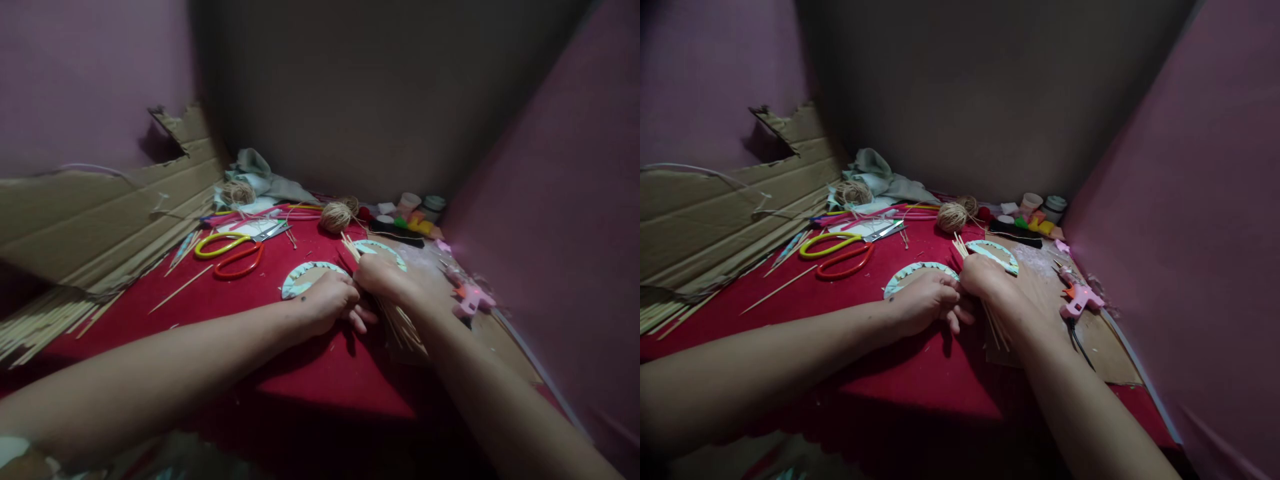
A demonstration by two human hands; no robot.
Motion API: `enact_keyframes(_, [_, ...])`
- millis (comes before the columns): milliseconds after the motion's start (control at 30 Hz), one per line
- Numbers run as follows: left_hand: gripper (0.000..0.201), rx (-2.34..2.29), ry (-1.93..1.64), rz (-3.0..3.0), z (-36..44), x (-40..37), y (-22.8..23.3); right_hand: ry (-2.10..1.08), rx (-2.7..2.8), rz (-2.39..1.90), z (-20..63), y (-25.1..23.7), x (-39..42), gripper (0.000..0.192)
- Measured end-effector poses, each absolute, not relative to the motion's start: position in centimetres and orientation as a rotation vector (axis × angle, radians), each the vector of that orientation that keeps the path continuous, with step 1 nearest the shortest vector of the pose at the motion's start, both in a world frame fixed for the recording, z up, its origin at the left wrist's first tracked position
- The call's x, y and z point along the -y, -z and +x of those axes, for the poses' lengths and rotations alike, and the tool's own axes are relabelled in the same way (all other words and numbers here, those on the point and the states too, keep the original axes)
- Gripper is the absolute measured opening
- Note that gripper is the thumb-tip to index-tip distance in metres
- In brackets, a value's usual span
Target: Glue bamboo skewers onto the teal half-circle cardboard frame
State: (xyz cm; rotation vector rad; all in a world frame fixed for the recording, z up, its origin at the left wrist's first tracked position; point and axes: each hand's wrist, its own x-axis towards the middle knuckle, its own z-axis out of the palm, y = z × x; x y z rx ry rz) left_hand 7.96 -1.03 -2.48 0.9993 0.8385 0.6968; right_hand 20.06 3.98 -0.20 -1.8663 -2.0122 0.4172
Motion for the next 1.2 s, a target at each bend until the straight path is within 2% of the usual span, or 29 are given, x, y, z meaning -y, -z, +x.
enact_keyframes(67, [0.017,-0.843,-0.684,1.012,7.9,0.9,2.5,-0.418,1.903,-1.815,20.6,-0.8,-3.3,0.026])
enact_keyframes(167, [0.017,-0.853,-0.68,1.017,7.5,0.3,1.9,-0.425,1.727,-1.636,21.2,-2.9,-2.4,0.017])
enact_keyframes(267, [0.017,-0.869,-0.781,1.095,6.5,-0.9,0.8,-0.386,1.454,-1.043,21.4,-3.8,-2.1,0.017])
enact_keyframes(333, [0.016,-0.937,-0.945,1.308,5.6,-2.0,0.1,-0.347,1.352,-0.754,21.2,-2.8,-1.9,0.015])
enact_keyframes(433, [0.014,-1.136,-1.127,1.879,4.3,-3.4,-0.2,-0.392,1.408,-0.816,21.0,0.3,-1.7,0.006])
enact_keyframes(500, [0.028,-1.232,-0.974,2.29,3.9,-3.7,0.1,-0.442,1.421,-0.876,21.0,2.5,-1.7,0.005])
enact_keyframes(600, [0.075,-1.268,-0.399,2.648,3.7,-3.8,0.8,-0.484,1.412,-0.92,21.0,4.2,-2.0,0.008])
enact_keyframes(667, [0.087,-1.244,-0.128,2.714,3.7,-3.9,1.2,-0.527,1.404,-0.939,21.1,4.2,-2.2,0.008])
enact_keyframes(867, [0.067,-1.087,0.008,2.723,2.6,-4.4,0.8,-0.705,1.366,-1.025,21.2,3.3,-2.1,0.007])
enact_keyframes(1033, [0.06,-0.916,0.155,2.626,1.1,-4.2,-1.5,-0.864,1.304,-1.107,21.2,3.0,-1.6,0.004])
enact_keyframes(1133, [0.047,-1.032,0.042,2.619,1.1,-5.4,-2.4,-0.931,1.26,-1.119,20.9,2.9,-1.6,0.003])
enact_keyframes(1200, [0.047,-1.181,-0.094,2.691,1.6,-7.0,-2.5,-0.97,1.218,-1.117,20.8,3.0,-1.6,0.003])
